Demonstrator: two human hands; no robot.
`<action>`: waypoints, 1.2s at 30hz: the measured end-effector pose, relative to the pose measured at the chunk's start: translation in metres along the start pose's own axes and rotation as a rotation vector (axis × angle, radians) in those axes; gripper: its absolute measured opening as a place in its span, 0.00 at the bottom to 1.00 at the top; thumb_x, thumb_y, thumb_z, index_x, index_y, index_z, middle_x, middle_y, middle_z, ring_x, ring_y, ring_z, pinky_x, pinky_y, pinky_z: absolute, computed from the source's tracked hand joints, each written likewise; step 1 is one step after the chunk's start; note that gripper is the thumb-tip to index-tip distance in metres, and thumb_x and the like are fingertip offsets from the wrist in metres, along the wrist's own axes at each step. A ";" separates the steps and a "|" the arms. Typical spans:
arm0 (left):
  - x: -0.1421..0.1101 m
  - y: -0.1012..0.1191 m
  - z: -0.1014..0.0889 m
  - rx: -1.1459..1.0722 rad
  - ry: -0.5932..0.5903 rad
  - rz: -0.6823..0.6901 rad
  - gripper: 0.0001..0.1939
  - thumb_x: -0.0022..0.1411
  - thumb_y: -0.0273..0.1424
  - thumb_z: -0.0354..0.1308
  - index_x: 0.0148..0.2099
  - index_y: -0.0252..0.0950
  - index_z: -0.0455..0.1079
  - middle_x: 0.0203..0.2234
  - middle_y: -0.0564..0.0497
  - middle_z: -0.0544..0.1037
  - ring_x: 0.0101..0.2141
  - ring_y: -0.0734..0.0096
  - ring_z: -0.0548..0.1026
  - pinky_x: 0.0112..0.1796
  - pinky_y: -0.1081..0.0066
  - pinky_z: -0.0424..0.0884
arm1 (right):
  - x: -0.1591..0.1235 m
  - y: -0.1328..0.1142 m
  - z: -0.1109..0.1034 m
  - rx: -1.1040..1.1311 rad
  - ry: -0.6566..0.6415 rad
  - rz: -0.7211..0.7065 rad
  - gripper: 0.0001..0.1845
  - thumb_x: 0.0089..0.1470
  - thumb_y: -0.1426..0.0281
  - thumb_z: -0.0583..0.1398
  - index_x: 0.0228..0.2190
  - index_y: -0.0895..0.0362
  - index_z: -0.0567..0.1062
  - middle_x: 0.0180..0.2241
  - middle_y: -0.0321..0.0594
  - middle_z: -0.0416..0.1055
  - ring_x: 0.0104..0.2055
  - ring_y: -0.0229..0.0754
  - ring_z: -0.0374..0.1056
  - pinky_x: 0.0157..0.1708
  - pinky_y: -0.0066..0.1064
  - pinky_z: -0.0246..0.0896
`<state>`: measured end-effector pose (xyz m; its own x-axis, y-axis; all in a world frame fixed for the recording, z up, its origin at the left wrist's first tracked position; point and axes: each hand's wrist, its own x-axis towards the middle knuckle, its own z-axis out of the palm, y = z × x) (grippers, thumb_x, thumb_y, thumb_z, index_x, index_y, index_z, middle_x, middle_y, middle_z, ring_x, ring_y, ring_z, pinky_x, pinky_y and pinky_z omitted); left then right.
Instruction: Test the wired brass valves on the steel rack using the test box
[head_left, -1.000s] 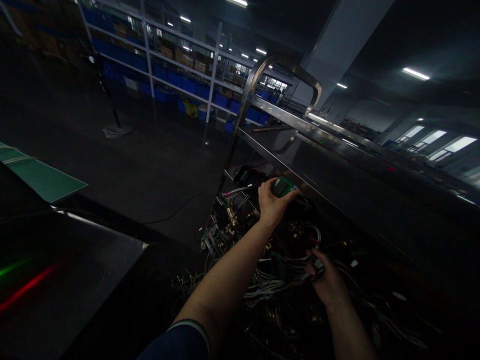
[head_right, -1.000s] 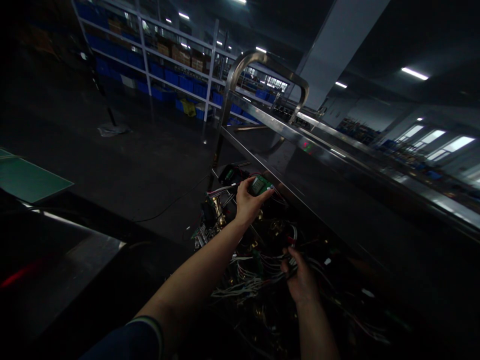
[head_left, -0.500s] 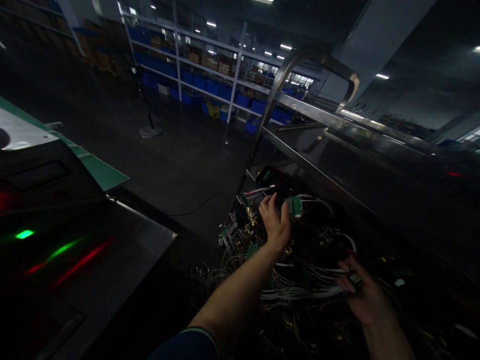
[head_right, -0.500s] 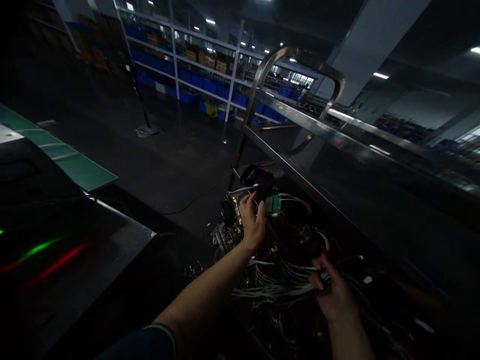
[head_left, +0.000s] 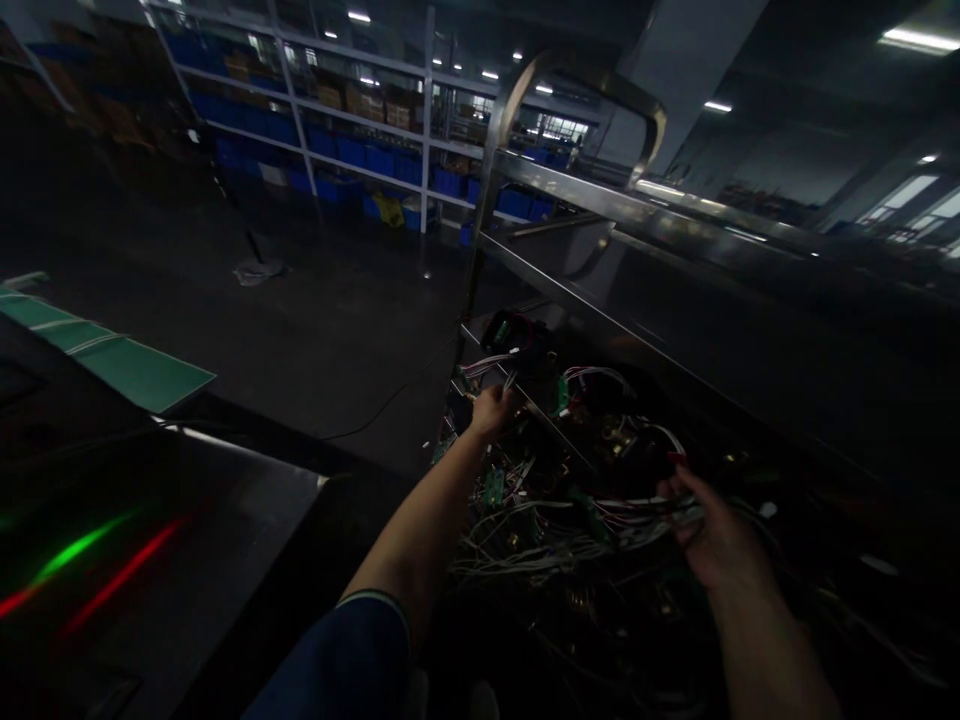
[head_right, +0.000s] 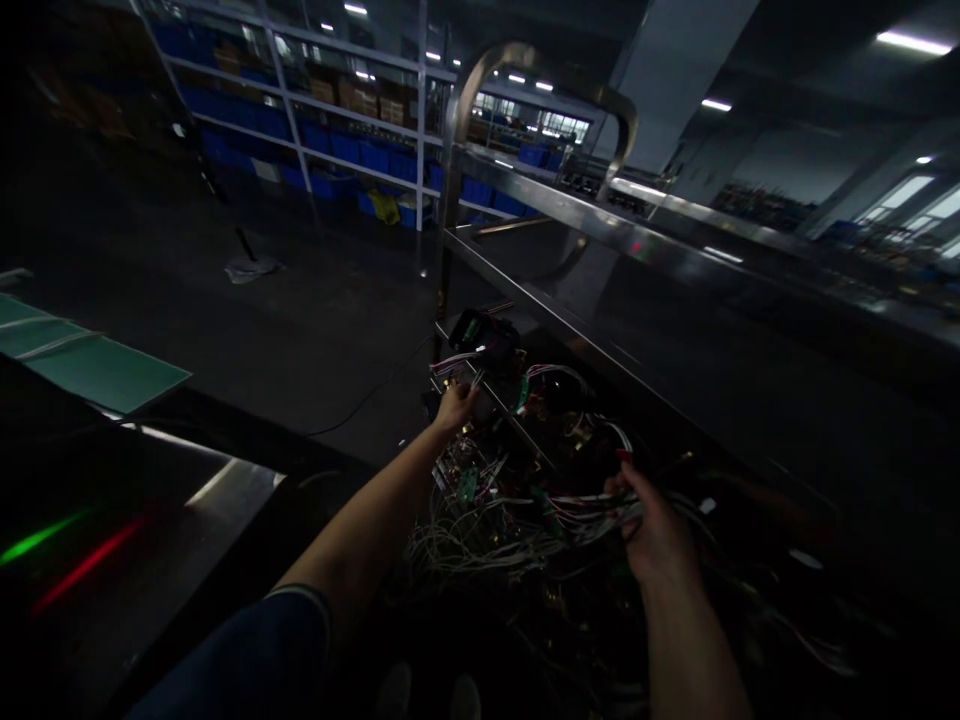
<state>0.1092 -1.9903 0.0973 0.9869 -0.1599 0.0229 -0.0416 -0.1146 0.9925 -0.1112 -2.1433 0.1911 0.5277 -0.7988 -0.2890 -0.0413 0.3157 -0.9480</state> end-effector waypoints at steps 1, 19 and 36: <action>0.001 0.007 -0.005 -0.036 -0.049 -0.003 0.11 0.55 0.31 0.57 0.23 0.35 0.63 0.17 0.54 0.66 0.22 0.74 0.66 0.26 0.74 0.62 | 0.000 -0.001 -0.002 0.022 -0.045 0.004 0.20 0.21 0.65 0.72 0.17 0.58 0.69 0.16 0.32 0.64 0.21 0.32 0.61 0.16 0.21 0.52; -0.068 0.136 -0.050 -0.668 -0.374 0.009 0.13 0.60 0.30 0.52 0.23 0.35 0.61 0.13 0.61 0.47 0.12 0.84 0.45 0.12 0.81 0.43 | -0.018 -0.008 -0.047 0.075 -0.471 0.016 0.21 0.32 0.62 0.70 0.29 0.62 0.77 0.23 0.42 0.74 0.27 0.40 0.70 0.26 0.27 0.63; -0.198 0.067 -0.072 -1.184 -0.497 -0.105 0.23 0.69 0.25 0.31 0.60 0.40 0.57 0.25 0.54 0.75 0.09 0.87 0.39 0.09 0.86 0.44 | -0.021 -0.027 -0.073 0.105 -0.798 0.098 0.15 0.44 0.79 0.60 0.37 0.58 0.75 0.39 0.40 0.75 0.39 0.38 0.71 0.36 0.30 0.68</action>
<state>-0.0779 -1.8955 0.1683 0.8026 -0.5783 0.1460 0.4475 0.7457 0.4937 -0.1830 -2.1719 0.2127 0.9736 -0.1715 -0.1506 -0.0603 0.4432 -0.8944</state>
